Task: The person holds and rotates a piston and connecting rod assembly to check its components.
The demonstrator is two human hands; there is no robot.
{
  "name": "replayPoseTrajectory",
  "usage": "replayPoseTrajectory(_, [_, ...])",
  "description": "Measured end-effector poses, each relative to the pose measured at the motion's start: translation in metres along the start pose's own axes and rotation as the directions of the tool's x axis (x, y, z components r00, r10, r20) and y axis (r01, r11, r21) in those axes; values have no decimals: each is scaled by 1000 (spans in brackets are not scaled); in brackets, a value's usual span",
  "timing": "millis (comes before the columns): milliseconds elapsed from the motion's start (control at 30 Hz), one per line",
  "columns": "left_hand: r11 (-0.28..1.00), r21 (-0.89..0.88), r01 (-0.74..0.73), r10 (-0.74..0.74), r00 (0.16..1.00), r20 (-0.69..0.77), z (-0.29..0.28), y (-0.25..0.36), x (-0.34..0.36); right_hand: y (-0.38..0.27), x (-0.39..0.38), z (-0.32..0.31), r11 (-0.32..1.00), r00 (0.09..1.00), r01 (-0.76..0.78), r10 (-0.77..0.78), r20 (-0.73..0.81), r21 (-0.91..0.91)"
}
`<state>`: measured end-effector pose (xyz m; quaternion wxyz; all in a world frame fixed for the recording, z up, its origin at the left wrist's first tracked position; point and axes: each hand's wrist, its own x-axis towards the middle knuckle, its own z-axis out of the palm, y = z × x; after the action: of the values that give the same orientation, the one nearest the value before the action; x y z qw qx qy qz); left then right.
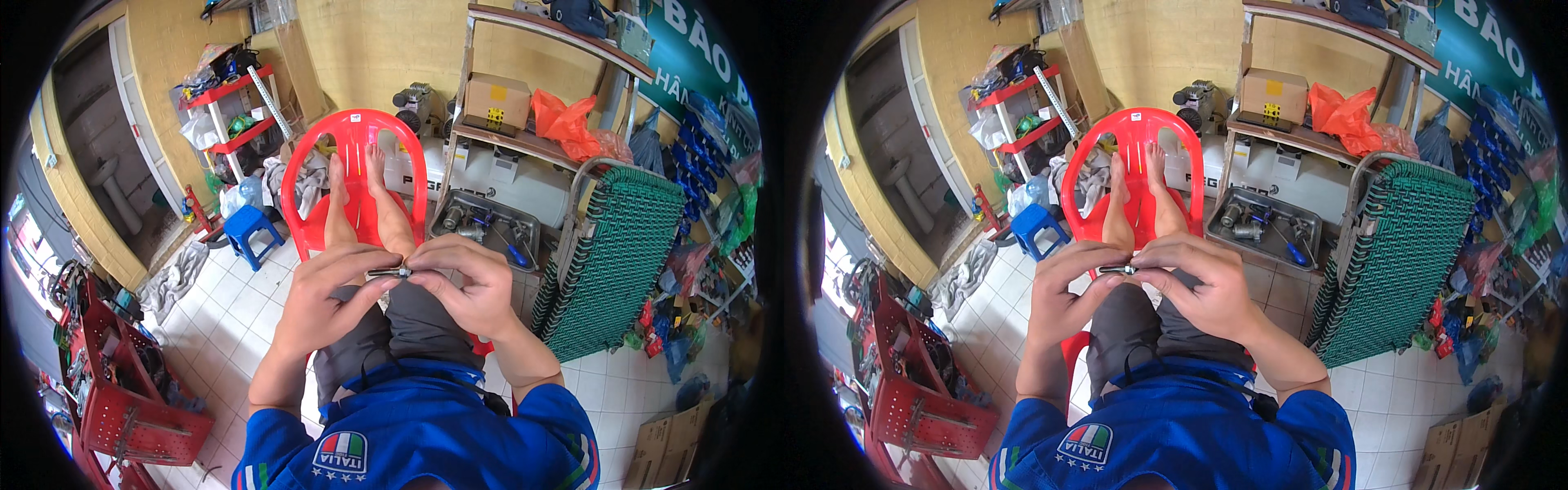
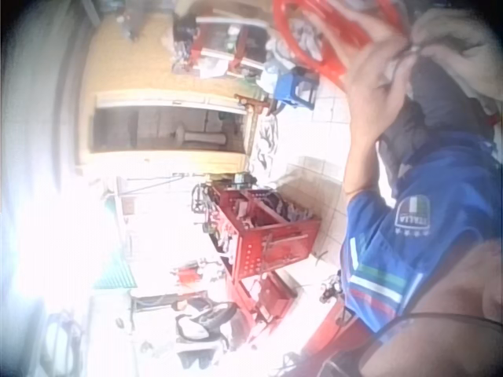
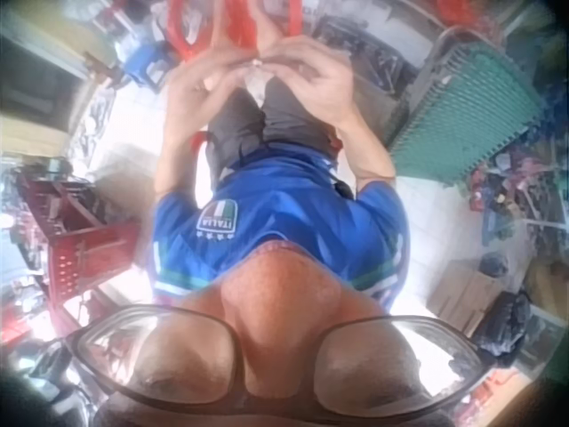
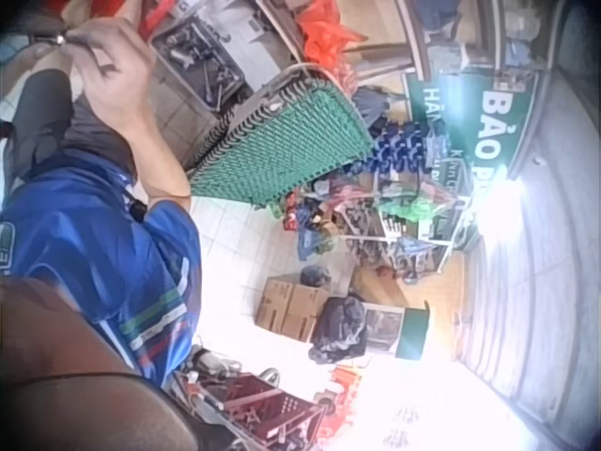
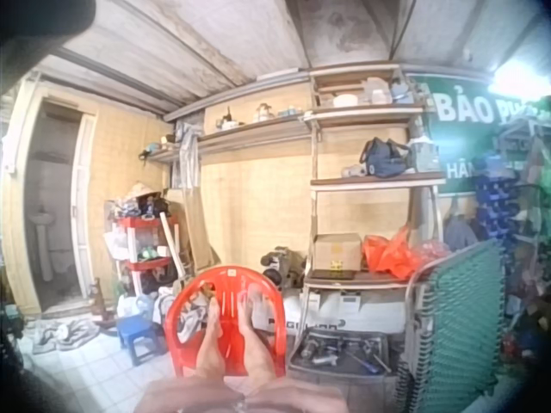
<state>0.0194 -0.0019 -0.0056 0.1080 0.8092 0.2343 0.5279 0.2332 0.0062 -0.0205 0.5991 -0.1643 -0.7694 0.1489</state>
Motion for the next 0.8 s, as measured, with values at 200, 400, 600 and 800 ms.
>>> replayPoseTrajectory(200, [1000, -1, -18, 18, 1000, -20, 2, -2, -3, 1, 1, -1, 1000, 1000, 20, -19, 15, -23])
replayPoseTrajectory(400, [997, -7, -80, 79, 996, -46, 2, -3, -2, -1, 1, 0, 1000, 1000, -2, 3, 14, -27])
replayPoseTrajectory(600, [994, -12, -109, 109, 993, -55, 2, -4, -1, -1, 1, 1, 1000, 1000, -5, 5, 16, -11])
replayPoseTrajectory(800, [994, 6, -112, 112, 992, -53, 2, -4, -1, 0, 0, 1, 1000, 1000, -17, 17, 20, -6])
